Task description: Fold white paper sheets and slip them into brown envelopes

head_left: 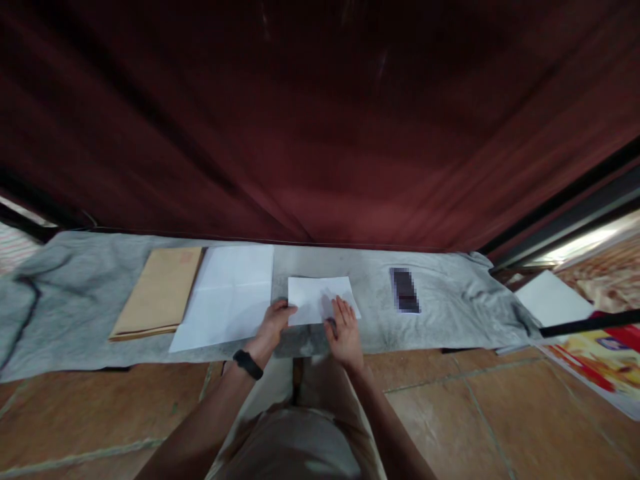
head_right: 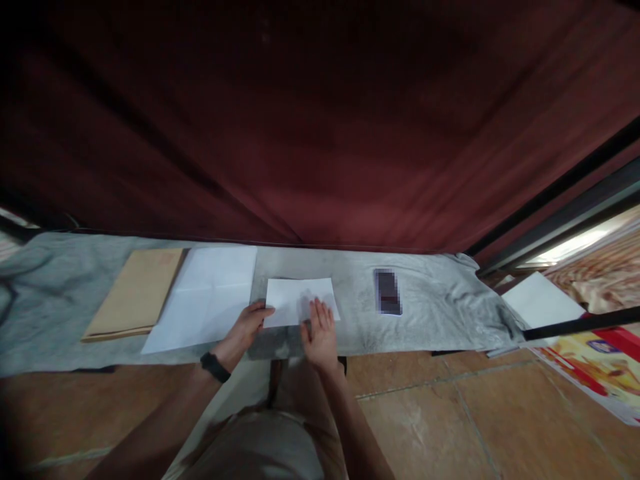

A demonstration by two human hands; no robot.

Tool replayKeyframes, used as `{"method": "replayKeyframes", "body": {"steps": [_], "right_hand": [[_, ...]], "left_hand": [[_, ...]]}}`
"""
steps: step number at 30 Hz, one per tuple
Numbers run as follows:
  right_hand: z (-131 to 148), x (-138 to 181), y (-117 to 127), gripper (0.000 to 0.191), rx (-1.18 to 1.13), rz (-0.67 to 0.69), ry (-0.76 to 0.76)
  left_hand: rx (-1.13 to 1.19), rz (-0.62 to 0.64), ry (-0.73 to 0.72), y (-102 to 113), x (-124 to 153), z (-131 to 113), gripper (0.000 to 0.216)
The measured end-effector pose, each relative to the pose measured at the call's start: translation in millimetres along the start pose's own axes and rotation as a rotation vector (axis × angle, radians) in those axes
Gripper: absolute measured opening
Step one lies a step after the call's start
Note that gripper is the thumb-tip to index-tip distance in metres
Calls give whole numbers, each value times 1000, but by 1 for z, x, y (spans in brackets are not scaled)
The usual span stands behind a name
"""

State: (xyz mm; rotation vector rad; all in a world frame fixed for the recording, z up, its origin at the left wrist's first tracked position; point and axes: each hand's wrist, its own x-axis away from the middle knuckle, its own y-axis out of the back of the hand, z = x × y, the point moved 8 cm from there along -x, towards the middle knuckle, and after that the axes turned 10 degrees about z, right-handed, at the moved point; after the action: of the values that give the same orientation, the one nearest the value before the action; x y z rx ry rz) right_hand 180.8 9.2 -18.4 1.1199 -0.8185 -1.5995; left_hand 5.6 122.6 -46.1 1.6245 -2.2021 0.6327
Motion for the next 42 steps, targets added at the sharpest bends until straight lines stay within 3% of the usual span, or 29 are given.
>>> {"method": "replayKeyframes", "body": {"steps": [2,5,11,15,17,21,23,25,27,30,34,36,39,42], "right_hand": [[28,2,-4,61,-29,43,120],[48,0,-3,56,-46,64,161],[43,-8,21,52,-152,33,259],[41,-4,51,45,-435,7,276],[38,-5,66,42,-653,-3,179],[8,-8,82,24,-1125,-228,-284],[-5,-11,76,22,-1359,-330,-443],[-17,-19,64,23,-1531,-368,-490],[-32,-26,48,28,-1593,-358,-510],[-61,-30,24,38,-1489,-323,-582],[-78,-26,17,59,-942,-307,-583],[-63,-24,17,62,-708,-279,-483],[-17,-22,0,51,-376,-50,-198],[13,-9,-18,47,-99,89,-64]], "left_hand": [[79,17,22,-7,6,4,24],[177,63,43,-19,19,9,29],[384,181,70,-21,32,6,22],[583,171,128,-4,26,4,15],[646,176,51,1,23,-4,20],[550,239,-149,-4,24,-26,22],[421,305,-230,-14,27,-36,31],[301,352,-253,-21,29,-39,38],[160,309,-234,-19,26,-33,35],[-116,162,-170,-7,15,-18,29],[-255,71,-104,-2,0,4,26],[-261,52,-92,-4,-4,12,26],[-268,41,-70,-9,-6,22,23],[-284,42,-55,-11,-1,28,17]]}}
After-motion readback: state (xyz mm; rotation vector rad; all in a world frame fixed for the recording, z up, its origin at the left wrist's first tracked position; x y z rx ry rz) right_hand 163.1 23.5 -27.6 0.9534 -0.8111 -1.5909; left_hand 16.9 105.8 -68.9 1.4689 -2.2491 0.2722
